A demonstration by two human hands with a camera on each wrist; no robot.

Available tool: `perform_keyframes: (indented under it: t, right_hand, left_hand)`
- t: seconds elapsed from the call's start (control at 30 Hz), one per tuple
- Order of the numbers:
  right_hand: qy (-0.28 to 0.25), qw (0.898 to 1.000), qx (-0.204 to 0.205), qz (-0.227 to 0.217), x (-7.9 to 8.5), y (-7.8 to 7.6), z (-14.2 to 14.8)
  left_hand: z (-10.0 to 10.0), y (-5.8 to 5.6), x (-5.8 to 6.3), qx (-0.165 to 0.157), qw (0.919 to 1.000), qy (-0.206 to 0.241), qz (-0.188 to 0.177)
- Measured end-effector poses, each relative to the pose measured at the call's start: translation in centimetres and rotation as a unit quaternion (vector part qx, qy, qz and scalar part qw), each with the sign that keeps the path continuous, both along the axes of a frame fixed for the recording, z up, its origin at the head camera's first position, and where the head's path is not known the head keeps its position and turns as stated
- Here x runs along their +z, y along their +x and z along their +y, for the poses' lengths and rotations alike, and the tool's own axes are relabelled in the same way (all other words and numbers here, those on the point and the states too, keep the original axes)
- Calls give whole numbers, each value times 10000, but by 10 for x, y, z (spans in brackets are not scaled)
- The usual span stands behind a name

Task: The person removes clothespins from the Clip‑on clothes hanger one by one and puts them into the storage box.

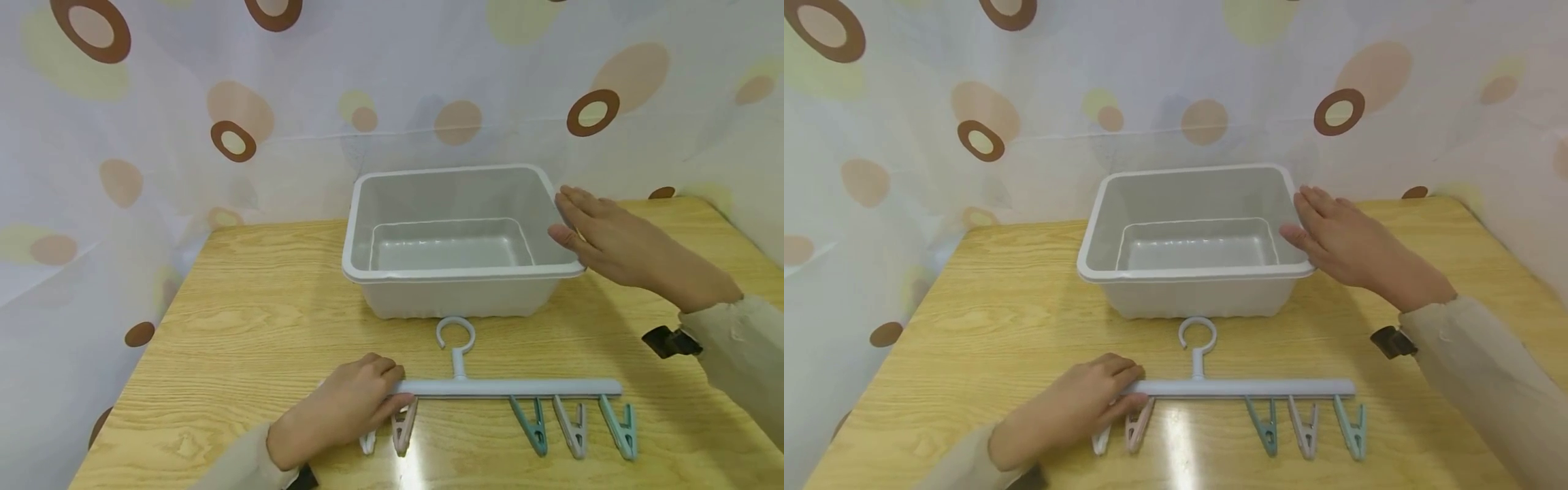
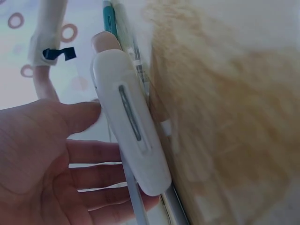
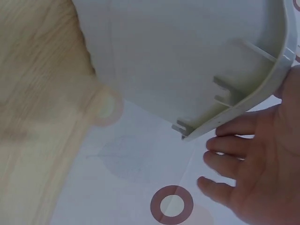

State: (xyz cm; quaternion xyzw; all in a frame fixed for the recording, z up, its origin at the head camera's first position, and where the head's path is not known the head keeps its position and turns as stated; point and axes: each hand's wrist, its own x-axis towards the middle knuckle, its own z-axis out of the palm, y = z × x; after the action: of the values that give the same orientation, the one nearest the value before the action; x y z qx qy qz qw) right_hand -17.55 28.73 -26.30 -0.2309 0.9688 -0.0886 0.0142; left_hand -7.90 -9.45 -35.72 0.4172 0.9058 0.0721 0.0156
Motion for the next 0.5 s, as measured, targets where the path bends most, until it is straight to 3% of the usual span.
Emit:
perform_keyframes:
  t: [0.17,0.5]
  right_hand:
    - [103,9980,-15,-620,1,-7,-3]
    - [49,9969,-58,-788,5,-16,-10]
  left_hand:
    - [2,2,-1,-123,9992,-201,326]
    - [7,2,-1,-236,9974,-380,556]
